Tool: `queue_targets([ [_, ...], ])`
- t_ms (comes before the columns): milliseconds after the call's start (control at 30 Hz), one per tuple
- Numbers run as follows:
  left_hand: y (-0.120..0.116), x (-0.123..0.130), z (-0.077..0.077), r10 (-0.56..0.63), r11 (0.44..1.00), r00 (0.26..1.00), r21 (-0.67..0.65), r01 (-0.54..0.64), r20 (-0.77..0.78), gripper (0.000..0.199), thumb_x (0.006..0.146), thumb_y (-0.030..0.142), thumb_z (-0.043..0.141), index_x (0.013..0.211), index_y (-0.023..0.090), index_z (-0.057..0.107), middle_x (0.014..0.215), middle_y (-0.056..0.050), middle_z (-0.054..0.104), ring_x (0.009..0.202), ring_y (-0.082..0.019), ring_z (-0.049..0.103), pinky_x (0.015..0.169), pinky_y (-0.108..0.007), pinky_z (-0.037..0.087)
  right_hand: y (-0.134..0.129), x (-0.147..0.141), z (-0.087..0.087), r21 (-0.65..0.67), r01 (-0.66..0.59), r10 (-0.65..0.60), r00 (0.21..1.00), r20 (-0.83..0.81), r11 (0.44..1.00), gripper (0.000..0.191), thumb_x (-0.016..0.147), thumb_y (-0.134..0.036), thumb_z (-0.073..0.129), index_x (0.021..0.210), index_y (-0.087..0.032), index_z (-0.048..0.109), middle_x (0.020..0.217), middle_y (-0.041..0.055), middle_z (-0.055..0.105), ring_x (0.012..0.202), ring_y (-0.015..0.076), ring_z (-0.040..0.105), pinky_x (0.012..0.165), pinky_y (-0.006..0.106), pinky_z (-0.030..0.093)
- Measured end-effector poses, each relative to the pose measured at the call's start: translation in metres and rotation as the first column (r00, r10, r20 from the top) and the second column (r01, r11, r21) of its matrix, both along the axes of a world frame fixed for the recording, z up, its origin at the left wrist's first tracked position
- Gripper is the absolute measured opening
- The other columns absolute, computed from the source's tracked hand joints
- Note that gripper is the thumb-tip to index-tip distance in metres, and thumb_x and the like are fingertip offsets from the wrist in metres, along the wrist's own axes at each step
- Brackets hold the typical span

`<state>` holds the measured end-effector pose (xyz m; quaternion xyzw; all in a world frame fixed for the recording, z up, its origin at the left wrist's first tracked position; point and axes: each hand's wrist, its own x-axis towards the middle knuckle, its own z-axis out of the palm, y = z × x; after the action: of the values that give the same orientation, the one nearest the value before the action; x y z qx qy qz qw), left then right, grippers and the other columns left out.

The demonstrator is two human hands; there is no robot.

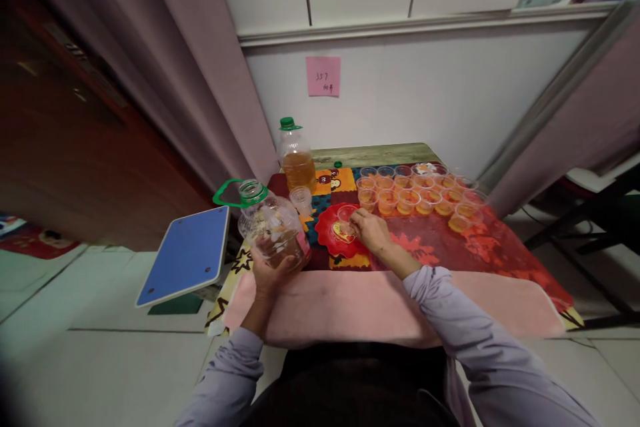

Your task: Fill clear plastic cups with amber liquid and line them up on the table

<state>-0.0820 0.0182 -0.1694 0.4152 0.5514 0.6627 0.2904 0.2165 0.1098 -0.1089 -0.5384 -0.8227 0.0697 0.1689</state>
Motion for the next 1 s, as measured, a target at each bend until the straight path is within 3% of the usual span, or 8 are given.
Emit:
queue_targets([
  [133,0.0,0.002,0.003,0.002,1.0,1.0,0.005,-0.002,0.011,0.109,0.049,0.057,0.102,0.138,0.019,0.05,0.121,-0.014,0.075,0.108,-0.033,0.078,0.093,-0.048,0.064,-0.003,0.005,0.005,0.005,-0.001,0.001,1.0,0.015,1.0,0.03,0.104,-0.02,0.056,0.123,-0.02,0.08,0.139,0.0146,0.074,0.107,0.0244,0.075,0.08,0.031,0.057],
  [267,0.001,0.003,0.002,-0.007,1.0,1.0,0.01,0.007,0.013,0.112,0.048,0.058,0.103,0.139,0.019,0.05,0.124,-0.014,0.074,0.111,-0.033,0.077,0.097,-0.047,0.063,-0.024,0.01,0.013,0.036,0.06,-0.061,0.998,0.029,0.998,0.04,0.101,-0.025,0.063,0.14,-0.023,0.072,0.154,0.0142,0.066,0.111,0.028,0.076,0.077,0.034,0.061],
  [333,0.001,0.003,-0.001,-0.02,1.0,1.0,0.019,0.02,0.014,0.111,0.05,0.058,0.102,0.139,0.019,0.049,0.125,-0.015,0.074,0.112,-0.032,0.077,0.098,-0.048,0.062,-0.039,0.005,0.015,0.081,0.11,-0.104,0.992,-0.075,0.991,0.041,0.101,-0.034,0.066,0.14,-0.024,0.072,0.152,0.0145,0.067,0.107,0.0287,0.077,0.075,0.035,0.062],
  [400,0.002,0.003,-0.004,-0.038,0.999,0.999,0.031,0.038,0.017,0.11,0.053,0.06,0.101,0.14,0.019,0.048,0.126,-0.016,0.074,0.112,-0.033,0.078,0.098,-0.049,0.063,-0.052,-0.011,0.013,0.108,0.09,-0.057,0.958,-0.281,0.99,0.035,0.101,-0.04,0.067,0.132,-0.024,0.075,0.139,0.014,0.074,0.101,0.0269,0.078,0.078,0.035,0.063],
  [533,0.002,0.003,-0.007,-0.038,0.998,0.999,0.058,0.038,-0.001,0.108,0.054,0.057,0.102,0.14,0.019,0.048,0.129,-0.017,0.074,0.114,-0.033,0.078,0.102,-0.049,0.061,-0.062,-0.072,-0.003,-0.011,-0.101,0.068,0.74,-0.67,0.995,0.037,0.098,-0.044,0.071,0.127,-0.021,0.075,0.113,0.0131,0.081,0.091,0.0243,0.078,0.081,0.037,0.065],
  [633,0.001,0.002,-0.007,-0.036,0.997,0.999,0.072,0.037,-0.018,0.108,0.056,0.059,0.101,0.141,0.02,0.046,0.13,-0.018,0.074,0.114,-0.033,0.078,0.102,-0.049,0.061,-0.057,-0.117,-0.02,-0.092,-0.174,0.035,0.614,-0.788,0.98,0.058,0.098,-0.045,0.068,0.148,-0.018,0.062,0.133,0.0176,0.077,0.113,0.0291,0.077,0.092,0.042,0.066],
  [800,-0.002,0.0,-0.007,-0.014,0.997,0.998,0.077,0.019,-0.054,0.109,0.056,0.064,0.101,0.141,0.021,0.048,0.129,-0.018,0.074,0.118,-0.034,0.077,0.104,-0.048,0.06,-0.052,-0.141,-0.047,0.003,-0.178,0.114,0.614,-0.781,0.984,0.07,0.098,-0.049,0.065,0.158,-0.016,0.053,0.148,0.0223,0.069,0.134,0.0363,0.069,0.113,0.054,0.057],
  [1000,-0.005,0.001,-0.006,0.022,0.995,0.997,0.099,-0.014,-0.078,0.128,0.052,0.081,0.094,0.154,0.025,0.042,0.138,-0.019,0.069,0.125,-0.036,0.074,0.107,-0.048,0.06,-0.058,-0.142,-0.062,0.082,-0.142,0.151,0.595,-0.79,0.986,0.066,0.099,-0.05,0.064,0.156,-0.018,0.056,0.148,0.0211,0.07,0.137,0.0363,0.068,0.116,0.055,0.056],
])
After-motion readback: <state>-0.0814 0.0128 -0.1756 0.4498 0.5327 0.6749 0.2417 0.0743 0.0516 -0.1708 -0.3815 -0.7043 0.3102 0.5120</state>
